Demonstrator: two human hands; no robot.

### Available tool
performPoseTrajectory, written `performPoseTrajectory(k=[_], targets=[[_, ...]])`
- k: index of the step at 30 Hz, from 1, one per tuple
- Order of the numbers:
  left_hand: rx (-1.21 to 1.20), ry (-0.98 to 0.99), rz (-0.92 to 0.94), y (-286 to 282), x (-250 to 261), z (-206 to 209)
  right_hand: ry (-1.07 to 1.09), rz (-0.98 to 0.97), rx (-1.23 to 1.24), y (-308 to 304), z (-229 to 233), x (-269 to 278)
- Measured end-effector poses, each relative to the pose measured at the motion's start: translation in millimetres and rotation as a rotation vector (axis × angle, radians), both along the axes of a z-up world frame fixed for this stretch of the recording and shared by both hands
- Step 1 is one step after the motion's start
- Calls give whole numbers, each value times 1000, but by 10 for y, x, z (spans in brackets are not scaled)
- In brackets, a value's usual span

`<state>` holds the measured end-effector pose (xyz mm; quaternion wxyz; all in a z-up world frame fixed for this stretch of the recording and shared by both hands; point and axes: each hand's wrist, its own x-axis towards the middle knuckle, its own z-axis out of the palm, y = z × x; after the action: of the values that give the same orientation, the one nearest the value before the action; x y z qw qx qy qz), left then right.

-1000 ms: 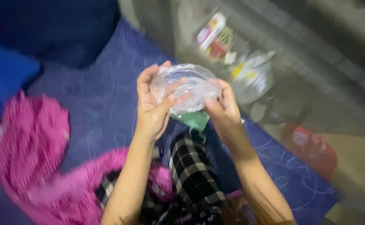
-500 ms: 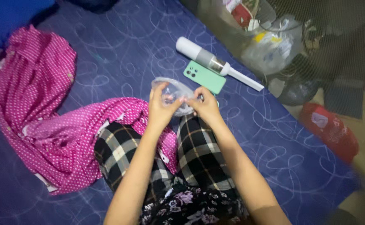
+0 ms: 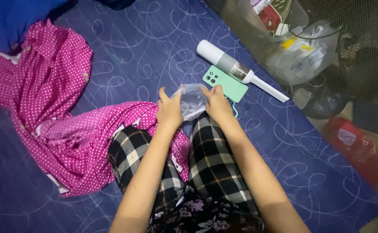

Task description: The person removes vacuum parts from a plastic bag and assembles the filter and attachment onto the main body of a handheld vacuum.

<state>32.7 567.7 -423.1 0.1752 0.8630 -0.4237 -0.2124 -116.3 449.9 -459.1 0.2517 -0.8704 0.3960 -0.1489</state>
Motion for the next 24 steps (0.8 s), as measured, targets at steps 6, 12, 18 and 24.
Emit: performPoseTrajectory(k=[6, 12, 18, 24], targets=[[58, -122, -75, -222, 117, -336, -19, -38, -55, -83, -199, 40], [-566, 296, -63, -426, 292, -1283, -264, 49, 5, -369, -730, -65], [-686, 215, -20, -434, 347, -1718, -211, -78, 235, -730, -749, -228], [-521, 343, 45, -383, 228, -1452, 24, -185, -254, -1551, -737, -322]])
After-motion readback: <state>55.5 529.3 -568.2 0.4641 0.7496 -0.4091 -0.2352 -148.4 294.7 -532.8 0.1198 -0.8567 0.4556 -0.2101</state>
